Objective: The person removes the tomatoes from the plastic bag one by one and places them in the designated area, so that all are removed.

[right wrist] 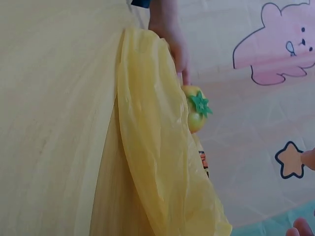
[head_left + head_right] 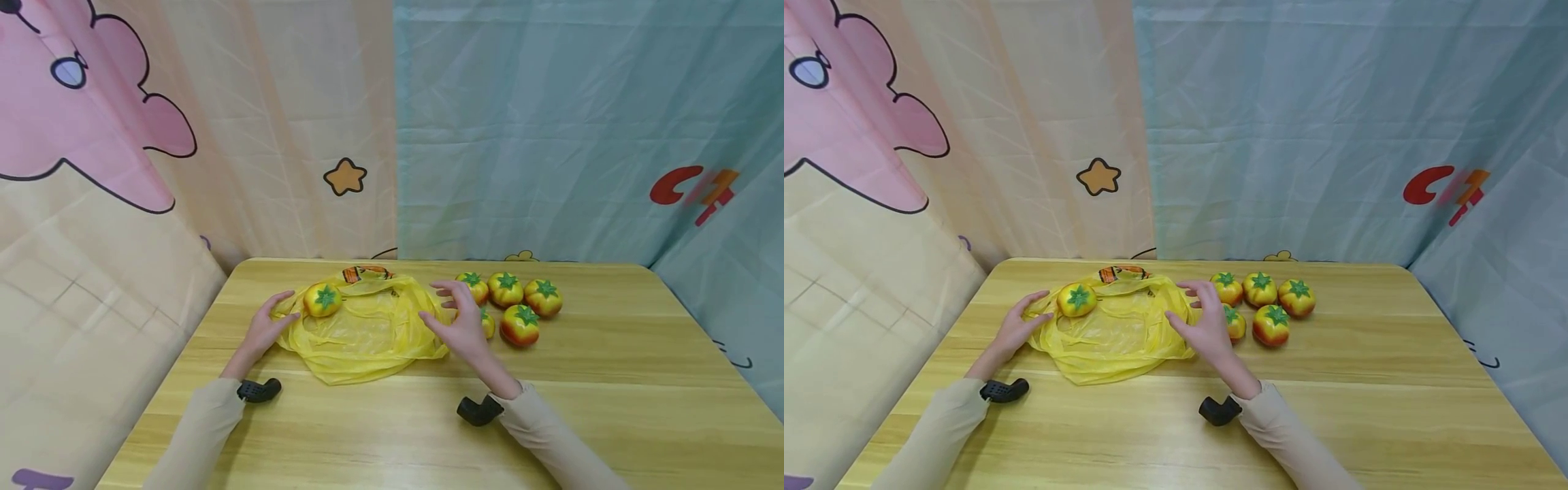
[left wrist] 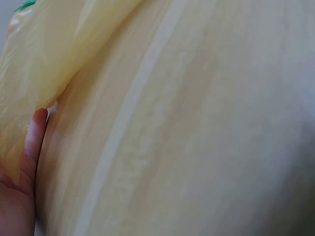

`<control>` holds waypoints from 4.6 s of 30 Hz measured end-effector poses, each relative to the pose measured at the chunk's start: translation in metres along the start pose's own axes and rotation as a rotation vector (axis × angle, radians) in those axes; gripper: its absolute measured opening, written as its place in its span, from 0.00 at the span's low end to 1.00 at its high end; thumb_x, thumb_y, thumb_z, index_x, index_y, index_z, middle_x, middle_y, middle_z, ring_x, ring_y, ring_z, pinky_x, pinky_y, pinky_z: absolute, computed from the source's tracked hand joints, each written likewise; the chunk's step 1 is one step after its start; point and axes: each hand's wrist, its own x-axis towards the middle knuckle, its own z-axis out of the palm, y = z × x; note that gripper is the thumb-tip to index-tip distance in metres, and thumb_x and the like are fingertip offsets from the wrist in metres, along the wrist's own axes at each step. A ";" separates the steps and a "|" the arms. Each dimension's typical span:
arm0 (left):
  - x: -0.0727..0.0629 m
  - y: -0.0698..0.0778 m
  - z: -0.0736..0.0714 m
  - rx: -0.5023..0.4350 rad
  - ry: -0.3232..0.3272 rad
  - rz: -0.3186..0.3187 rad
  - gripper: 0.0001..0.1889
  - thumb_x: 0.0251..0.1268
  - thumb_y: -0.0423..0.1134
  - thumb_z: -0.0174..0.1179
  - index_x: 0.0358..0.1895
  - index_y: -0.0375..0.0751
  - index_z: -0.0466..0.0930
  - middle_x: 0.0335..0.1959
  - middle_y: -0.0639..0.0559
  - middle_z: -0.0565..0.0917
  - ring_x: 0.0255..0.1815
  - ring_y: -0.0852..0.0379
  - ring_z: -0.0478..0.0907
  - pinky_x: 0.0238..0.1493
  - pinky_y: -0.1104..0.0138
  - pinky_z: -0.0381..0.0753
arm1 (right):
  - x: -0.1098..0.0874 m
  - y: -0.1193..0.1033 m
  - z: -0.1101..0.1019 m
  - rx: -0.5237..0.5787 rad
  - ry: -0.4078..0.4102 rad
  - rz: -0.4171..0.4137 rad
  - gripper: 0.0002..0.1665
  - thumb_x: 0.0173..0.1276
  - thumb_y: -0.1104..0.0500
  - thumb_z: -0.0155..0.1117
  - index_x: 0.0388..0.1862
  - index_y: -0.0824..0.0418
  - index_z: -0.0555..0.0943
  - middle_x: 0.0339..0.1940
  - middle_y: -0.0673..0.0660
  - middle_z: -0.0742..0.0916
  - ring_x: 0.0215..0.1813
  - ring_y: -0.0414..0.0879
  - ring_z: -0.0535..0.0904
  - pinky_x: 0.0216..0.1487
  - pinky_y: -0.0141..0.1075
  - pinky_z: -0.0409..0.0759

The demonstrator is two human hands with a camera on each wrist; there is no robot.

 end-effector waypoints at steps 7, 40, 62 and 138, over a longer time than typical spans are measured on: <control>0.002 0.006 -0.002 0.020 -0.001 -0.006 0.31 0.66 0.40 0.60 0.70 0.38 0.62 0.74 0.36 0.59 0.77 0.36 0.48 0.75 0.41 0.46 | 0.007 -0.013 0.019 0.075 -0.062 0.088 0.30 0.55 0.63 0.74 0.57 0.60 0.76 0.55 0.65 0.77 0.54 0.61 0.75 0.51 0.55 0.79; 0.007 0.009 -0.013 0.004 -0.040 -0.107 0.33 0.66 0.39 0.59 0.72 0.37 0.60 0.76 0.34 0.54 0.76 0.38 0.49 0.75 0.45 0.51 | 0.056 -0.022 0.090 0.164 -0.309 0.115 0.34 0.57 0.64 0.72 0.63 0.63 0.72 0.60 0.64 0.75 0.57 0.65 0.73 0.56 0.57 0.76; 0.002 0.017 -0.010 -0.023 -0.031 -0.093 0.33 0.65 0.38 0.60 0.72 0.40 0.60 0.76 0.36 0.52 0.78 0.38 0.42 0.75 0.41 0.42 | 0.070 -0.019 0.139 0.110 -0.420 0.169 0.36 0.57 0.62 0.72 0.64 0.61 0.71 0.62 0.65 0.74 0.58 0.59 0.74 0.56 0.50 0.77; -0.011 0.017 -0.006 -0.014 -0.023 -0.051 0.34 0.60 0.31 0.62 0.71 0.36 0.61 0.75 0.35 0.56 0.77 0.36 0.46 0.74 0.40 0.45 | 0.051 -0.014 0.150 -0.001 -0.346 0.144 0.41 0.47 0.62 0.79 0.61 0.56 0.74 0.56 0.59 0.78 0.52 0.53 0.78 0.54 0.43 0.79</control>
